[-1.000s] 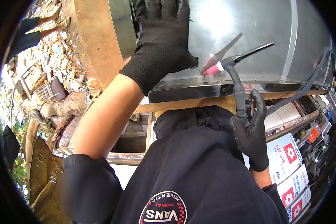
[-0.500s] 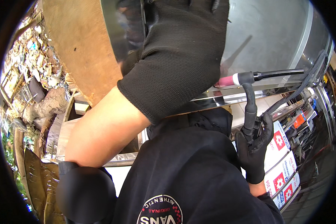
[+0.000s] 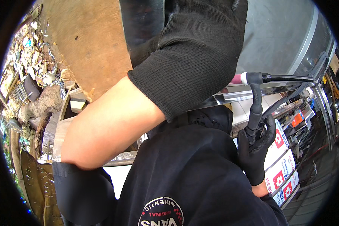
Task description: The person welds the edges of a large rectangular stainless steel pan using a handheld welding torch. They then measure the pan's dimensions with a tape measure.
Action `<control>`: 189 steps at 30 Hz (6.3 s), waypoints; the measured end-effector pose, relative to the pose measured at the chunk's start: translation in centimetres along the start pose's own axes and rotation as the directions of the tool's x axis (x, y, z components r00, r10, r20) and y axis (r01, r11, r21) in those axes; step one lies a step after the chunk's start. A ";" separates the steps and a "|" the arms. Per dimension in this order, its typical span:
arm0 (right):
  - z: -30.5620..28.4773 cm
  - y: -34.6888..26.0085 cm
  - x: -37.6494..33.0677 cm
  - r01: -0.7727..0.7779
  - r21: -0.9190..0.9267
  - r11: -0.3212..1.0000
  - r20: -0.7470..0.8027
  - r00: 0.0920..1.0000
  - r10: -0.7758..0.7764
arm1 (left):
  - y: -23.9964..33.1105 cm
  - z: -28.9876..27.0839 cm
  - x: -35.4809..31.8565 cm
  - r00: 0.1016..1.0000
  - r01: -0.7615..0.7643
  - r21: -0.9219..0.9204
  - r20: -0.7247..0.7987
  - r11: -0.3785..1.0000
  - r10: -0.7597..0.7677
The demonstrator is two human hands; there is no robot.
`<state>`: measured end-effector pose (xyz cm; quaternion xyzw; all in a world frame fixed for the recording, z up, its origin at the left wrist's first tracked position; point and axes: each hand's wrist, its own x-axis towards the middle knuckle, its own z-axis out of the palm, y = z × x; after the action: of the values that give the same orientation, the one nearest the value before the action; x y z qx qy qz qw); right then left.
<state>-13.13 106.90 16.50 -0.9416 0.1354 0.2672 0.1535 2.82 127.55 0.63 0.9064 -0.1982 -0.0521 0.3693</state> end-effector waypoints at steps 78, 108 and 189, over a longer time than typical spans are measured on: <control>-10.3 13.6 14.8 -0.004 0.954 0.301 0.159 0.856 -0.492 | 2.0 -4.8 -4.6 0.532 0.836 0.249 -0.151 0.489 -0.833; 1.2 4.9 7.5 0.073 0.935 0.348 -0.015 0.986 -0.167 | -5.2 -9.1 3.2 0.774 -0.612 0.146 0.311 0.777 0.552; 8.1 0.3 12.3 0.367 0.892 0.265 -0.111 0.745 -0.658 | -4.9 -10.6 5.6 0.314 -0.894 -0.012 0.695 0.447 0.647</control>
<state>-6.91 107.42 3.12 -0.6647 -0.0878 0.2239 0.7073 12.08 135.34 5.18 0.6710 -0.7284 -0.1140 0.0783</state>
